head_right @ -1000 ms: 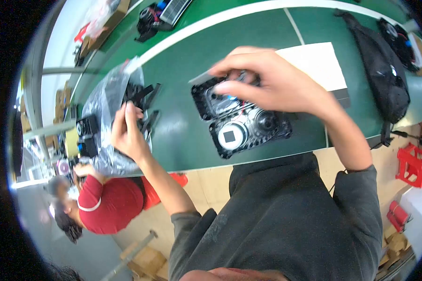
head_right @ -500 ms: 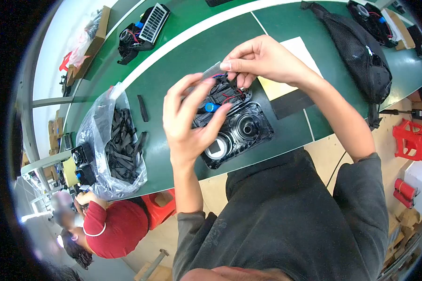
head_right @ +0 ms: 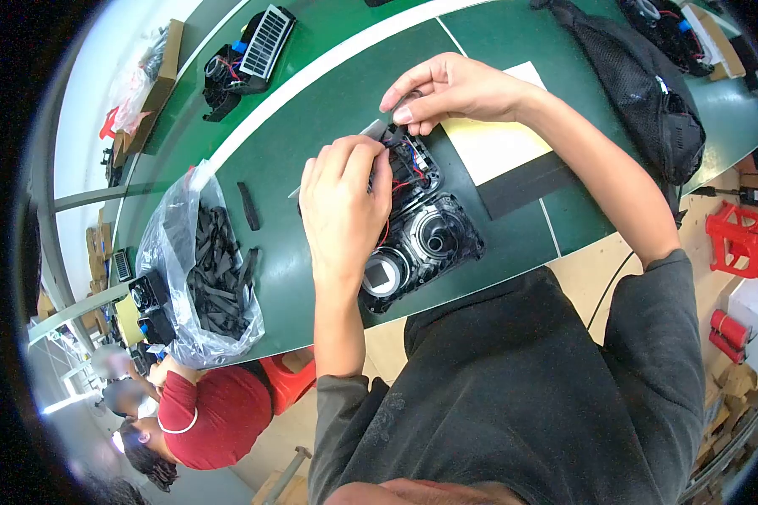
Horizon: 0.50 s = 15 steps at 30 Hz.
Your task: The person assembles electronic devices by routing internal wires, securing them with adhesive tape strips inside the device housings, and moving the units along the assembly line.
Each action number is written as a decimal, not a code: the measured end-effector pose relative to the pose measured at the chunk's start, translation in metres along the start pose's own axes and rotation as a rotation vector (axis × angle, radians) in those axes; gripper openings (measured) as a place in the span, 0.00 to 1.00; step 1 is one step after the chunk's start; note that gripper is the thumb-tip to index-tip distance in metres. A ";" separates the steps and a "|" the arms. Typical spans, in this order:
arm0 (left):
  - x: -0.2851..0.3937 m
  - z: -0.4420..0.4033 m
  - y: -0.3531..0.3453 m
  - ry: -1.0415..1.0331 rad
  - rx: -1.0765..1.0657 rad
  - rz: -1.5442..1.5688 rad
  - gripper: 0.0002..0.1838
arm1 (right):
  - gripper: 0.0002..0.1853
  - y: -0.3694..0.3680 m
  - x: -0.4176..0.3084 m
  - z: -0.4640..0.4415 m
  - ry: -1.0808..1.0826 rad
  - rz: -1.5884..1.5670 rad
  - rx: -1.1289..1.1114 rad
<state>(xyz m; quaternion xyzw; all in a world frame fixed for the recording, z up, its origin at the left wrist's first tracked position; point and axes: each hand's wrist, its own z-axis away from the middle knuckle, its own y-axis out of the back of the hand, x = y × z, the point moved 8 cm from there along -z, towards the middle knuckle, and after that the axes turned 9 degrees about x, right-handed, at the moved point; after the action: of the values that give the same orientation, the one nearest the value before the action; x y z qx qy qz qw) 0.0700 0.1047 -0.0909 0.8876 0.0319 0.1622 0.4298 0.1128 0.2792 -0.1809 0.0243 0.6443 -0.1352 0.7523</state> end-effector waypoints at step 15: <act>0.000 0.002 -0.008 0.044 -0.030 -0.017 0.06 | 0.09 0.004 -0.008 -0.005 0.272 0.397 -0.071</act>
<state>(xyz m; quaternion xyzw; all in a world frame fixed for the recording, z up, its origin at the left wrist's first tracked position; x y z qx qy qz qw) 0.0712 0.1078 -0.0986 0.8771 0.0463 0.1785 0.4435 0.1082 0.2853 -0.1739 0.1421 0.7267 0.0424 0.6708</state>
